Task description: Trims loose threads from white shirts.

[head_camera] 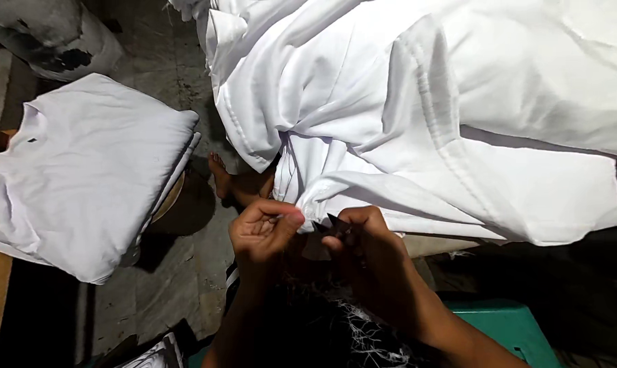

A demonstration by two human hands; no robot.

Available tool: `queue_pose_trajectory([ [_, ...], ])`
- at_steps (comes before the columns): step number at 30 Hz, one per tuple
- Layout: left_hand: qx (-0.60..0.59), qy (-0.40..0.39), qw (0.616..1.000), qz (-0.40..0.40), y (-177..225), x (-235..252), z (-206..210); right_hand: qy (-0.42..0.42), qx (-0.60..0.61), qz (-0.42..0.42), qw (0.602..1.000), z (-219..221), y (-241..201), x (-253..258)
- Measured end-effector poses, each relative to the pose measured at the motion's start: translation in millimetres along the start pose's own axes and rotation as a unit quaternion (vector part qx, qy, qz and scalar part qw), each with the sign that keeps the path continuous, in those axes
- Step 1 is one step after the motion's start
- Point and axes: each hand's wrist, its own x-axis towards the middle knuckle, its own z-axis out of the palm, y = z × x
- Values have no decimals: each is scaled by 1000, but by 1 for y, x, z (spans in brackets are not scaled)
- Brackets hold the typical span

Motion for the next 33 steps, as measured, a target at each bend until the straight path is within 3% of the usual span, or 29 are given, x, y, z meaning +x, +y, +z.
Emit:
queue_pose_trajectory([
  [5,115,-104,983,95,12,-9,-6,6,-14,-22,1000,5,-3,-6],
  [12,229,-123,952,164,12,-15,-5,17,-19,-16,1000,4,-7,3],
  [16,210,-98,965,122,10,-15,-8,20,-14,16,1000,-2,-2,2],
  [20,188,-5,978,88,5,-10,2,29,-21,17,999,-3,-2,-2],
  [27,235,-125,951,154,9,-17,-7,13,-66,-33,997,2,-1,-8],
  [30,251,-126,945,168,9,-17,-8,30,-85,-20,996,0,-3,1],
  [33,210,-96,966,119,8,-18,-8,80,-93,-24,992,-6,-3,12],
])
